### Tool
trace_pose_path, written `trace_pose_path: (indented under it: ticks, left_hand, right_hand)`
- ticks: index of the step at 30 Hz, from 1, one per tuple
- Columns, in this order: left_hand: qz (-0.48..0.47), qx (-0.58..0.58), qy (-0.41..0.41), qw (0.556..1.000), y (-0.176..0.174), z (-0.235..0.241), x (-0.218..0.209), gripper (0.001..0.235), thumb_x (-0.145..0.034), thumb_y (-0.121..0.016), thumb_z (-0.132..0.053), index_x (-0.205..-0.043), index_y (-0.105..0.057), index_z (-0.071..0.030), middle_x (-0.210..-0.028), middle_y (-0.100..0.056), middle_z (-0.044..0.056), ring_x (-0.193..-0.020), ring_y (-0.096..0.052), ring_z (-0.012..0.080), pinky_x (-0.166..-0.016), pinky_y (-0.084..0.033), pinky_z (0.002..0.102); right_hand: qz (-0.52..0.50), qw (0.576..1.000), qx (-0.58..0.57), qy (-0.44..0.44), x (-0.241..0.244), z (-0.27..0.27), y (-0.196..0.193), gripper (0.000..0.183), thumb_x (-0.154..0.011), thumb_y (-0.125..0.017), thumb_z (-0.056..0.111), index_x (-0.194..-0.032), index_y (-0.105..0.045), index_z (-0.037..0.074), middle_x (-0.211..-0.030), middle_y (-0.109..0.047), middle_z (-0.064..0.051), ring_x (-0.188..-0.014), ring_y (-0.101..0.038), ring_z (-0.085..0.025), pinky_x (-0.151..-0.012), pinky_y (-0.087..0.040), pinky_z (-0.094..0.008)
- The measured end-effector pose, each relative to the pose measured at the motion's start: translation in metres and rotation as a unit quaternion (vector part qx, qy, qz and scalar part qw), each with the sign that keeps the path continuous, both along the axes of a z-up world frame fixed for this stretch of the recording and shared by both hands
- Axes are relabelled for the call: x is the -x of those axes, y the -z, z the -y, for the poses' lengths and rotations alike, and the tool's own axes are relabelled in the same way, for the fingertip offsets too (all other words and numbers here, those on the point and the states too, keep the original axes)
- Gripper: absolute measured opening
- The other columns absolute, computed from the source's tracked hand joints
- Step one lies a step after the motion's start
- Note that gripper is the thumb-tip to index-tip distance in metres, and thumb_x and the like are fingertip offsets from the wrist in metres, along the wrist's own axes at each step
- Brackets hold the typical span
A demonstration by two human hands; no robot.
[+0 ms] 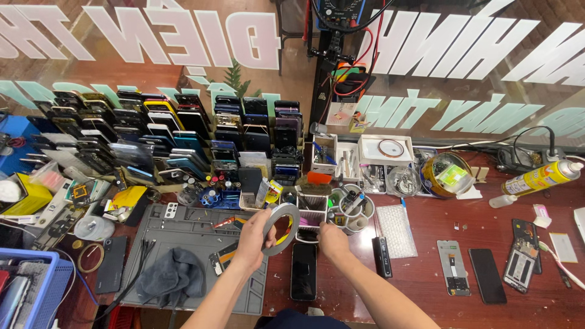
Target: The person disassembles a smartphone, removes the battery, and uses a plastic pry tool and tweezers to manipulate internal components. They apply adhesive tape to secure parts and reassemble the device.
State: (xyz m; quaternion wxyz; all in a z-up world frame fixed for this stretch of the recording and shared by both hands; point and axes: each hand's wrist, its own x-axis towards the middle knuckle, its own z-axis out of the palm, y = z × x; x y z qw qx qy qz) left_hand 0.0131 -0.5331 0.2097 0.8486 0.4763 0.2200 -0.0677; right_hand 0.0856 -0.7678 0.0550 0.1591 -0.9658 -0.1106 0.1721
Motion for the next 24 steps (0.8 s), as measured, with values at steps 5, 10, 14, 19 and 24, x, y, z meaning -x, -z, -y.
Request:
trace_pose_path:
  ticks: [5,10,14,19,24]
  left_hand:
    - [0.000,0.006,0.028,1.000,0.009,-0.002,0.002,0.034,-0.102,-0.054,-0.036,-0.097,-0.064,-0.004,-0.054,-0.050,0.003,-0.044,-0.043,0.0124,-0.051,-0.043,0.030]
    - [0.093,0.026,0.084,0.992,0.021,0.006,-0.003,0.036,-0.105,-0.057,-0.033,-0.112,-0.067,0.001,-0.064,-0.061,0.005,-0.052,-0.050,0.0093,-0.050,-0.039,0.025]
    - [0.109,-0.006,0.161,0.981,0.019,0.025,-0.016,0.041,-0.097,-0.062,-0.022,-0.132,-0.062,0.000,-0.088,-0.076,0.010,-0.060,-0.060,0.0118,-0.057,-0.047,0.025]
    - [0.110,0.092,0.226,0.963,-0.002,0.063,-0.030,0.052,-0.096,-0.061,-0.013,-0.144,-0.052,0.003,-0.101,-0.075,0.015,-0.071,-0.065,0.0141,-0.069,-0.052,0.027]
    - [0.107,0.207,0.267,0.935,-0.021,0.113,-0.046,0.066,-0.091,-0.054,-0.005,-0.156,-0.039,0.002,-0.120,-0.067,0.018,-0.086,-0.066,0.0173,-0.082,-0.055,0.032]
  right_hand:
    - [0.048,0.998,-0.038,-0.008,-0.001,-0.001,-0.014,0.021,-0.082,-0.066,0.002,-0.103,-0.067,0.004,-0.100,-0.072,-0.024,-0.095,-0.070,-0.039,-0.083,-0.056,-0.047]
    - [-0.246,0.863,-0.348,0.272,-0.001,0.020,-0.059,0.028,-0.086,-0.063,-0.002,-0.114,-0.062,0.004,-0.096,-0.072,-0.012,-0.079,-0.073,-0.026,-0.071,-0.061,-0.038]
    - [-0.348,0.545,-0.667,0.372,0.009,0.069,-0.088,0.026,-0.088,-0.058,-0.004,-0.114,-0.062,-0.004,-0.094,-0.068,-0.013,-0.075,-0.069,-0.019,-0.069,-0.062,-0.028]
    - [-0.318,0.373,-0.791,0.367,0.040,0.115,-0.108,0.023,-0.090,-0.057,-0.002,-0.112,-0.059,-0.006,-0.093,-0.066,-0.016,-0.077,-0.071,-0.020,-0.070,-0.062,-0.024]
    - [-0.272,0.317,-0.830,0.369,0.055,0.164,-0.122,0.011,-0.092,-0.056,0.001,-0.101,-0.054,-0.005,-0.105,-0.069,-0.028,-0.085,-0.074,-0.019,-0.076,-0.063,-0.021]
